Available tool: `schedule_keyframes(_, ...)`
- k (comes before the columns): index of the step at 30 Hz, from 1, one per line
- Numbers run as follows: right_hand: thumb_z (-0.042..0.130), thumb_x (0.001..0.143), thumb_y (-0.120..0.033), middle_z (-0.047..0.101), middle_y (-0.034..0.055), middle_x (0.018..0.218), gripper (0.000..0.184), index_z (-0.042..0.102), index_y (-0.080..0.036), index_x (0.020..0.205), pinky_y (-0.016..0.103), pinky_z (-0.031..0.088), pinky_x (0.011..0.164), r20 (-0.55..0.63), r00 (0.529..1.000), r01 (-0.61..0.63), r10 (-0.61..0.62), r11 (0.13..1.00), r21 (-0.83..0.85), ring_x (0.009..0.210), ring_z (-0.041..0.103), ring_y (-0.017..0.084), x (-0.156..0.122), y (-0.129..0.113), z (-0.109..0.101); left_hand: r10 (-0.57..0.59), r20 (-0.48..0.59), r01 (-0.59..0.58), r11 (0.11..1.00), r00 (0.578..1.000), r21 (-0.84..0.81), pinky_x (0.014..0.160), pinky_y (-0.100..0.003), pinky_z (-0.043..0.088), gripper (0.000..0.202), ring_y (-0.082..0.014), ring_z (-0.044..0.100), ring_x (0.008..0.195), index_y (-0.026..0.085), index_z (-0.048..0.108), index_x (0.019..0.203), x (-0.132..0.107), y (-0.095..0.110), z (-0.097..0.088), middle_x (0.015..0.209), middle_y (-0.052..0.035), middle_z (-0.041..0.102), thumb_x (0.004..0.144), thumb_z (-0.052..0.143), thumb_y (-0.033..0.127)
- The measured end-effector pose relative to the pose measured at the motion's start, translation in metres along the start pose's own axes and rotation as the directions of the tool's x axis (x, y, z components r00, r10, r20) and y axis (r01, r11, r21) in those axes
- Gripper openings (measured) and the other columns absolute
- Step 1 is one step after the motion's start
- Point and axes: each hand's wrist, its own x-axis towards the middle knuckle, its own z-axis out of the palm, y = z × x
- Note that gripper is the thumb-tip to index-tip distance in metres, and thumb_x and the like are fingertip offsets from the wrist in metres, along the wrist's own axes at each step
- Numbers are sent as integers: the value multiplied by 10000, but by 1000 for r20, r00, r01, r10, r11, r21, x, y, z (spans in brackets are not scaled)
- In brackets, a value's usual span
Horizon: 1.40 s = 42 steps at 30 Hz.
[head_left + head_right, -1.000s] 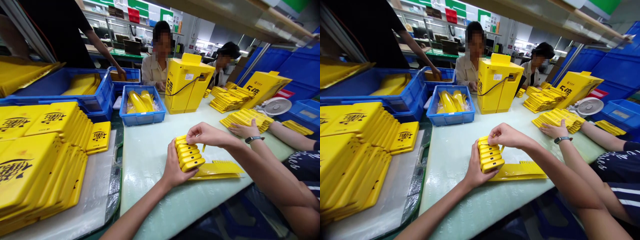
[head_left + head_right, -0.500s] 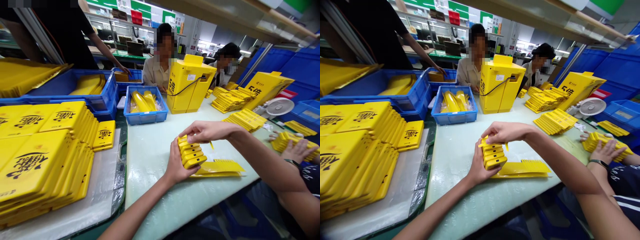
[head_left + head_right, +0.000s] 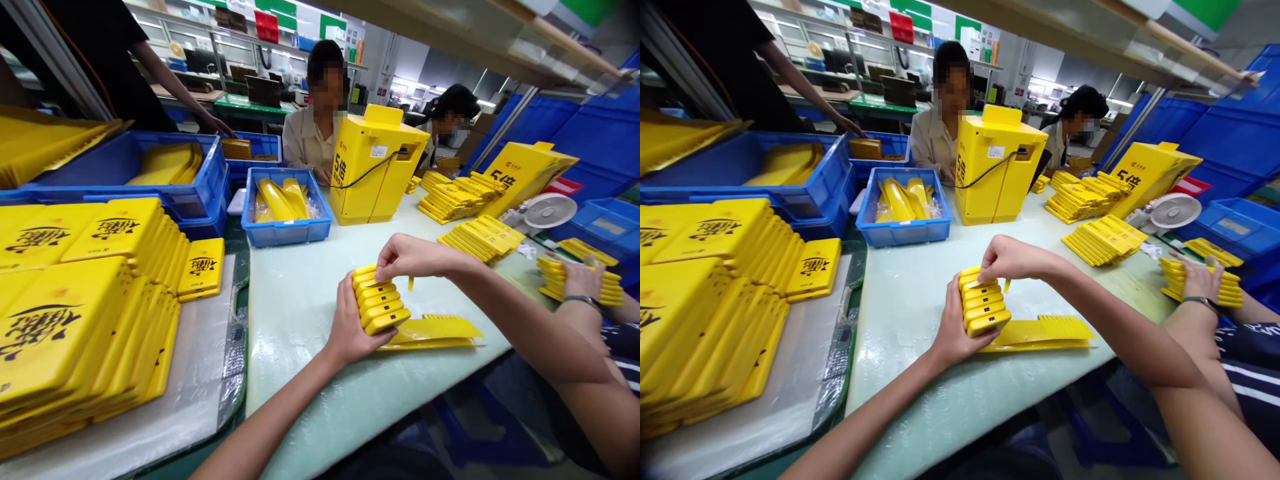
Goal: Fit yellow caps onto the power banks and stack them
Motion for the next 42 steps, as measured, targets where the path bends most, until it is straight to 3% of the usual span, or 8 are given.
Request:
schedule_keyframes(15, 776, 717, -158, 629, -7, 632, 51, 757, -138, 674, 257, 415, 548, -19, 995, -97, 95, 957, -272, 640, 560, 143, 8, -30, 6, 21, 20, -22, 998, 1000, 51, 1358, -688, 418, 1363, -466, 475, 1598, 219, 146, 1743, 1, 1, -1, 1671, -235, 410, 763, 951, 719)
schedule_keyframes(23, 881, 702, -238, 654, 40, 582, 259, 680, -172, 553, 301, 398, 568, -82, 993, -107, 84, 929, -354, 614, 593, 179, 7, -27, 8, 22, 36, -23, 999, 999, 47, 1362, -718, 402, 1408, -488, 462, 1615, 228, 138, 1755, -1, -1, -1, 1679, -237, 409, 731, 991, 683)
schedule_keyframes(25, 910, 727, -278, 700, 67, 596, 304, 687, -172, 550, 297, 420, 589, -21, 995, -100, 98, 939, -328, 630, 631, 188, 5, -22, 4, 31, 37, -33, 998, 999, 59, 1357, -717, 409, 1412, -489, 472, 1609, 224, 141, 1759, -2, -3, -2, 1676, -239, 419, 728, 996, 673)
schedule_keyframes(28, 904, 757, -320, 767, 68, 676, 253, 750, -166, 629, 275, 448, 610, 74, 997, -21, 28, 994, -103, 653, 638, 167, 2, -5, -2, 53, 27, -54, 996, 998, 70, 1348, -713, 421, 1405, -493, 472, 1611, 208, 146, 1761, -2, -5, -2, 1682, -250, 415, 739, 993, 669)
schedule_keyframes(30, 890, 778, -366, 757, 55, 685, 257, 778, -161, 669, 270, 433, 588, -21, 1000, 17, -17, 1000, -3, 633, 600, 150, -4, 10, -6, 61, 20, -62, 995, 998, 74, 1353, -709, 419, 1400, -493, 458, 1624, 214, 134, 1764, -1, -5, -2, 1695, -252, 398, 751, 988, 666)
schedule_keyframes(34, 809, 871, -472, 707, 60, 667, 368, 815, -141, 711, 291, 423, 550, -292, 956, -10, 9, 1000, -1, 614, 575, 161, -20, 32, -5, 75, 25, -77, 993, 997, 89, 1361, -708, 417, 1397, -491, 448, 1635, 241, 103, 1761, 1, -4, -2, 1701, -242, 381, 759, 993, 636)
schedule_keyframes(39, 799, 884, -509, 658, 56, 637, 436, 771, -140, 654, 302, 388, 551, -274, 962, -10, 5, 1000, -18, 622, 532, 164, -26, 42, 19, 61, 14, -62, 994, 998, 93, 1335, -718, 447, 1409, -495, 480, 1608, 254, 98, 1752, 1, -4, -1, 1685, -239, 393, 740, 1007, 620)
schedule_keyframes(42, 799, 885, -588, 612, 43, 624, 508, 751, -147, 637, 307, 370, 563, -350, 936, 34, -27, 999, 15, 635, 507, 163, -19, 46, 25, 58, 8, -59, 995, 998, 86, 1335, -714, 447, 1412, -496, 483, 1609, 257, 109, 1751, 0, -4, -2, 1685, -238, 400, 730, 1011, 624)
